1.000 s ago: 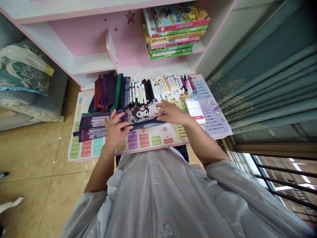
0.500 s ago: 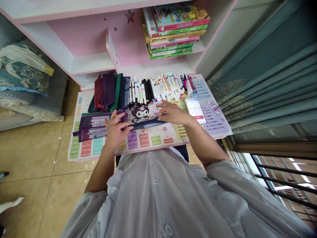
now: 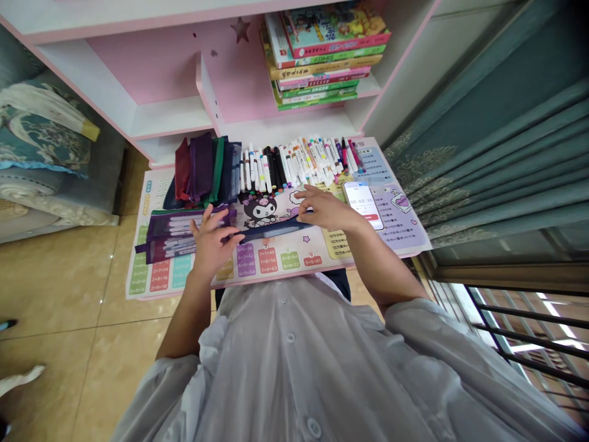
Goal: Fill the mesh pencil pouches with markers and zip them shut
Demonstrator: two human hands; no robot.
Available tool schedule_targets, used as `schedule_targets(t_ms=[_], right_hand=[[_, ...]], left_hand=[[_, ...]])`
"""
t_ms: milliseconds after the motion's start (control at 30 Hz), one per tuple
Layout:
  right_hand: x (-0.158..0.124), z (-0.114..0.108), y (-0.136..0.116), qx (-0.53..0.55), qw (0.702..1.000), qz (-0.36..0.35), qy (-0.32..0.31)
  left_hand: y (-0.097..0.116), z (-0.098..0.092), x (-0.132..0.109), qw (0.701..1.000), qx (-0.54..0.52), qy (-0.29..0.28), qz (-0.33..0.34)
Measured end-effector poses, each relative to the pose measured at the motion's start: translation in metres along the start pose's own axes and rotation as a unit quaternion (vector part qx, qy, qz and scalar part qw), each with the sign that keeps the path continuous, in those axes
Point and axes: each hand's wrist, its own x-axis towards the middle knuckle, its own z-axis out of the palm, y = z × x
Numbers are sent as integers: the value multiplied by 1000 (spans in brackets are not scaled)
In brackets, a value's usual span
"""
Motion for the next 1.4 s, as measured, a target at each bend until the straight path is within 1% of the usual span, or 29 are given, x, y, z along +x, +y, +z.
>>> schedule_targets(t_ms=[367,867,1100,1400], right_hand=[[-2,-2,-3,6,1000,14,-4],[-2,-2,9,-9,1000,4,16],[-7,-7,14,2,999,23,28],[-11,-10,16,13,999,34,34]], left_hand=[[-2,0,-1,1000,0,0,2],[-3,-2,-1,1000,4,-1,4],[-9,-2,-3,1000,5,17,5],[-13,-3,-3,1000,15,21,5]])
